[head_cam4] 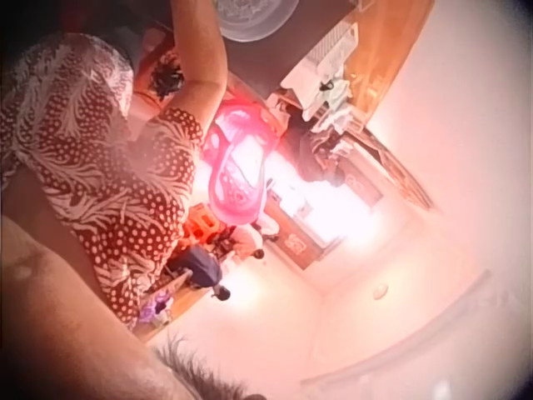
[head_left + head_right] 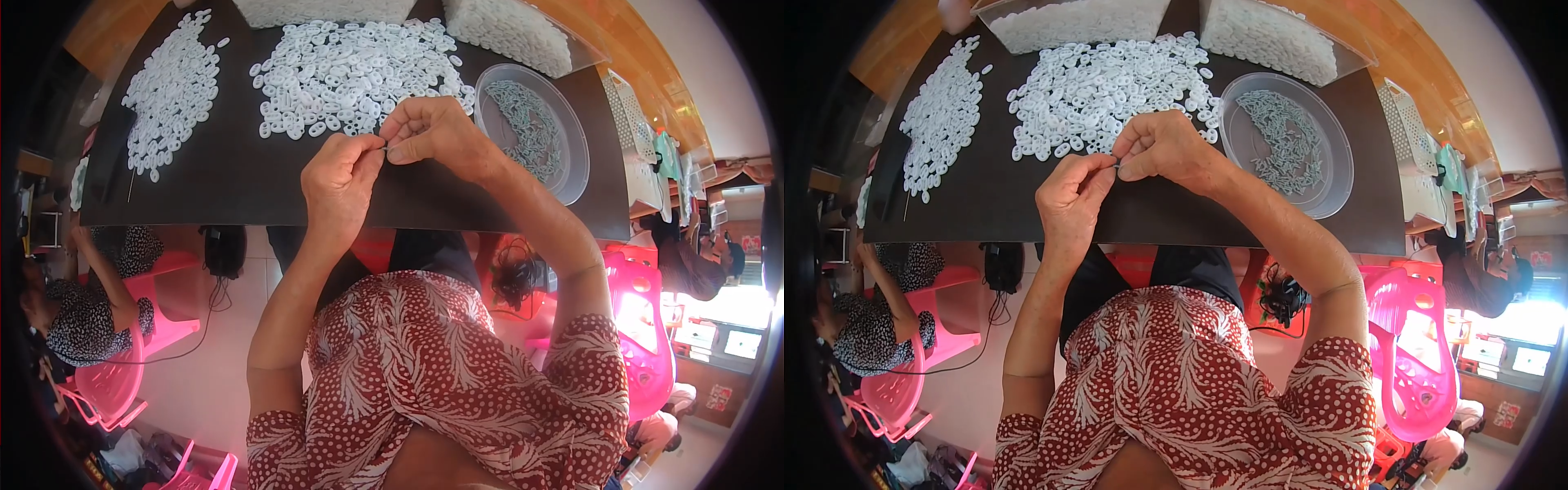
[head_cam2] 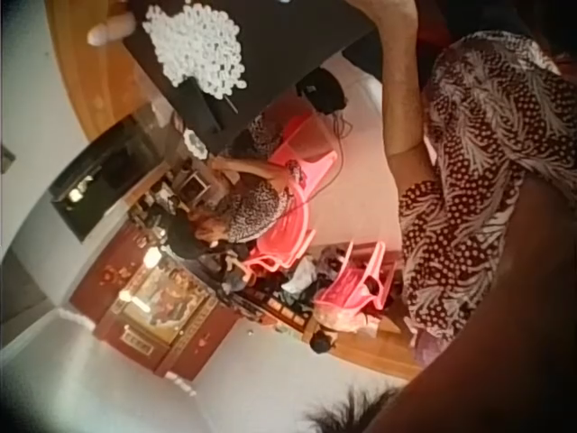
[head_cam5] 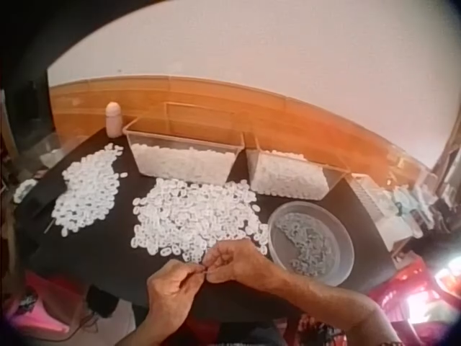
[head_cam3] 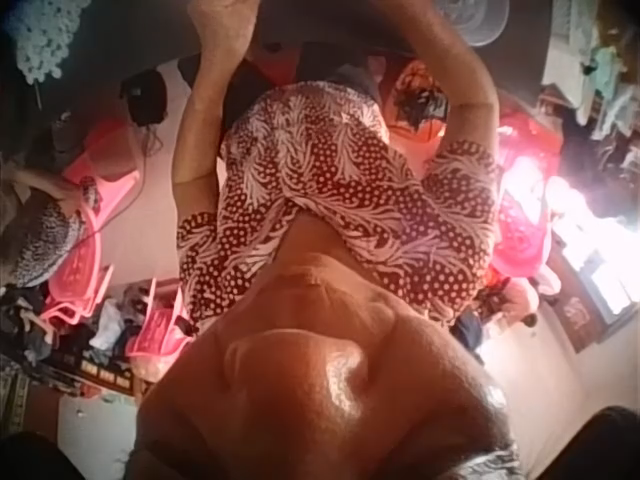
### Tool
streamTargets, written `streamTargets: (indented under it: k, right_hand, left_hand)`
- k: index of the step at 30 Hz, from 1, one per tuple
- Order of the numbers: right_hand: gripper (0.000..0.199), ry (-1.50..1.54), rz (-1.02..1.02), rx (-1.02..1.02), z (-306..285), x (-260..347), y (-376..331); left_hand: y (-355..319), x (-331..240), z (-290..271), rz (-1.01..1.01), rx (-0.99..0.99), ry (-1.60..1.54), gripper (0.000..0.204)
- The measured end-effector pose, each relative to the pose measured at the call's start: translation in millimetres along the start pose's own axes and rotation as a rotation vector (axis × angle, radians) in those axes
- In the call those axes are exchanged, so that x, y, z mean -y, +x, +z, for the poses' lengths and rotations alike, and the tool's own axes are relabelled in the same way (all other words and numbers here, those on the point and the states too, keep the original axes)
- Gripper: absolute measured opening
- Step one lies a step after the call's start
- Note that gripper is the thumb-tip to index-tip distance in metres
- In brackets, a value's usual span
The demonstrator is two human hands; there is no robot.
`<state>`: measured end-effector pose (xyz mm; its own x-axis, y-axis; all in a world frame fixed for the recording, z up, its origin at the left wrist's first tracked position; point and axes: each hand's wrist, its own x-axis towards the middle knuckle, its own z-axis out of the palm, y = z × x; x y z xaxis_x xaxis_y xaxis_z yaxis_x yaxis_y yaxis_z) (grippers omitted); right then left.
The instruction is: Manual assembly of small white plastic components by inserting small metal rings into them at a workbench.
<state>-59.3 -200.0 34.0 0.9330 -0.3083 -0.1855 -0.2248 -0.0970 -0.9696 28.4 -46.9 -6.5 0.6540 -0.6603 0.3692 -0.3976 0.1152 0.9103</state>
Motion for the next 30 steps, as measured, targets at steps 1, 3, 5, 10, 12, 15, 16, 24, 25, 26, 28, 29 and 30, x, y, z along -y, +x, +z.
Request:
streamTargets:
  k: [1,3,5,10,12,15,16,24,25,26,28,29,30]
  right_hand:
    - [0.022,0.001,0.000,0.000,0.3,0.7,-0.3]
    - [0.022,0.035,0.028,0.001,1.9,1.5,-0.9]
    - [0.022,0.041,-0.015,-0.035,3.5,-1.8,-1.7]
    - [0.021,-0.036,-0.151,-0.159,14.2,-4.1,-7.4]
    - [0.016,-0.065,-0.247,-0.312,21.2,-3.8,-10.7]
    - [0.016,-0.017,-0.236,-0.309,22.3,-5.1,-12.7]
    - [0.016,-0.017,-0.236,-0.310,21.6,-5.8,-12.7]
    - [0.017,0.107,-0.210,-0.397,26.8,-7.5,-11.2]
    - [0.017,0.106,-0.211,-0.396,27.7,-7.7,-10.3]
    - [0.018,0.091,-0.226,-0.426,28.3,-8.7,-9.2]
    - [0.019,0.077,-0.240,-0.456,26.5,-13.3,-5.5]
    - [0.019,-0.055,-0.268,-0.510,23.0,-17.9,-0.9]
    - [0.018,-0.187,-0.295,-0.563,20.0,-22.7,3.2]
  left_hand:
    - [0.7,0.1,0.0,0.000,0.001,0.001,0.011]
    - [1.9,0.3,0.3,-0.024,0.019,-0.020,0.009]
    - [2.9,1.5,2.3,-0.099,0.007,-0.092,0.008]
    - [7.8,-13.2,2.2,-0.454,-0.009,-0.331,0.009]
    - [9.0,-13.6,1.4,-0.521,-0.006,-0.456,0.010]
    - [8.9,-13.3,3.8,-0.470,-0.030,-0.441,0.010]
    - [9.0,-13.1,3.6,-0.470,-0.029,-0.441,0.010]
    - [10.7,-16.9,2.9,-0.536,0.026,-0.395,0.009]
    - [10.7,-17.5,1.8,-0.535,0.024,-0.396,0.009]
    - [10.5,-18.0,0.7,-0.555,0.043,-0.395,0.008]
    - [8.6,-17.4,-0.9,-0.574,0.062,-0.394,0.008]
    - [6.5,-16.1,-1.3,-0.549,0.043,-0.383,0.008]
    - [4.4,-15.0,-2.0,-0.525,0.025,-0.372,0.008]
